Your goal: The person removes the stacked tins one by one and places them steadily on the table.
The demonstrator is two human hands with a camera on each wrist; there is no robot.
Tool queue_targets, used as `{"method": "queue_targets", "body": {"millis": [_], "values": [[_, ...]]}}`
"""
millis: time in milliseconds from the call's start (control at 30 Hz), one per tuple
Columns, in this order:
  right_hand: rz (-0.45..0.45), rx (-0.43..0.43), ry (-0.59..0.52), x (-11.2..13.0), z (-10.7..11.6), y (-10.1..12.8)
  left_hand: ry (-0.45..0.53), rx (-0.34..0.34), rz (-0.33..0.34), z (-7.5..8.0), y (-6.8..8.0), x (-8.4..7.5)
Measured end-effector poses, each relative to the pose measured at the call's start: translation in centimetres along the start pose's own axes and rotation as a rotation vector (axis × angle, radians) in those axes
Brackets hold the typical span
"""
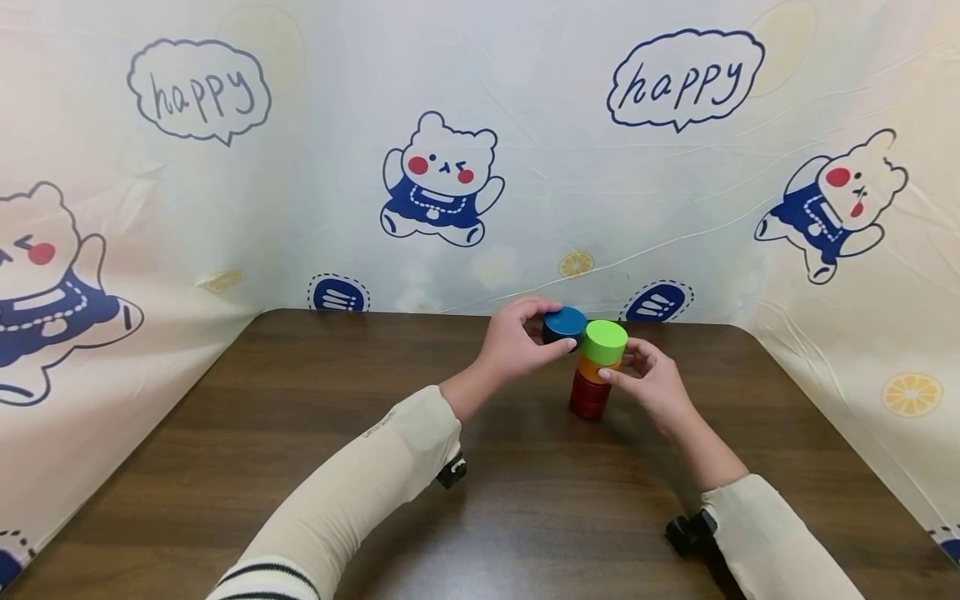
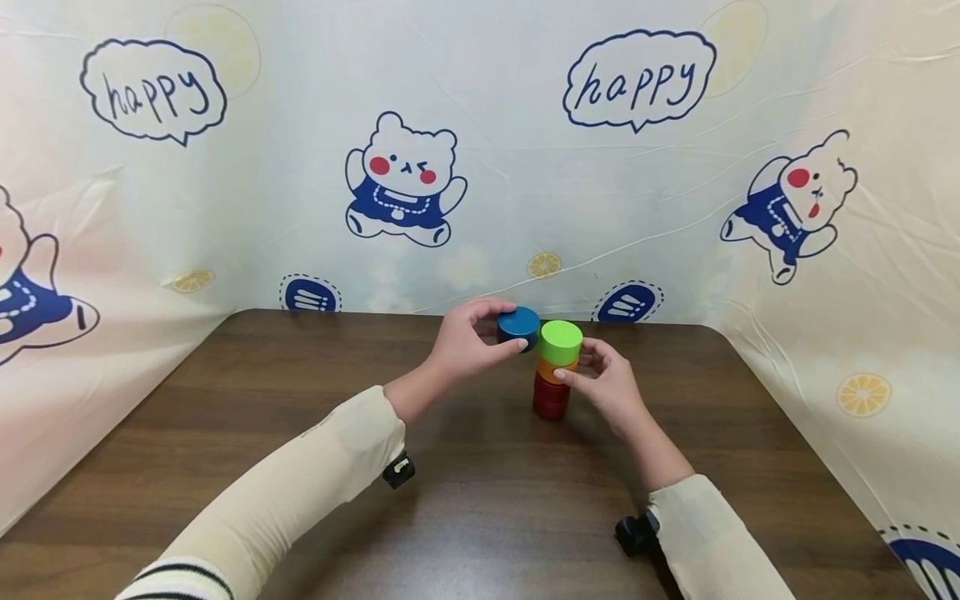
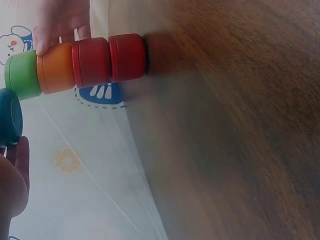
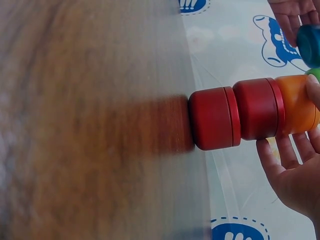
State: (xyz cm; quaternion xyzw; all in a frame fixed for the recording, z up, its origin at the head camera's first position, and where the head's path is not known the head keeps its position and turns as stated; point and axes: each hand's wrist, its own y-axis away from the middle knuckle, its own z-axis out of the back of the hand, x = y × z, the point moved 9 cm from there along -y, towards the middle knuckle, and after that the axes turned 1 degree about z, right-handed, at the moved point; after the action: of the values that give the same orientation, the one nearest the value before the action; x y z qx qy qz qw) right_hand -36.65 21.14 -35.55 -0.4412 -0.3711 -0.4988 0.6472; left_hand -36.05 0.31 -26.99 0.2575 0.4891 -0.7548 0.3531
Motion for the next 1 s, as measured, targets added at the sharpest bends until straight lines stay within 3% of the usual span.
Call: {"method": "queue_targets", "body": {"millis": [633,1000], "values": [[0.010,-0.012,0.009,-0.1,0.1,-0.1,-0.001,0.005,0.084,0.3,1.2,2.3],[-0.001,-0.005,0.001,-0.2,0.1,-0.1,-0.041,0.071,0.167,0.0,1.9,4.2]]}}
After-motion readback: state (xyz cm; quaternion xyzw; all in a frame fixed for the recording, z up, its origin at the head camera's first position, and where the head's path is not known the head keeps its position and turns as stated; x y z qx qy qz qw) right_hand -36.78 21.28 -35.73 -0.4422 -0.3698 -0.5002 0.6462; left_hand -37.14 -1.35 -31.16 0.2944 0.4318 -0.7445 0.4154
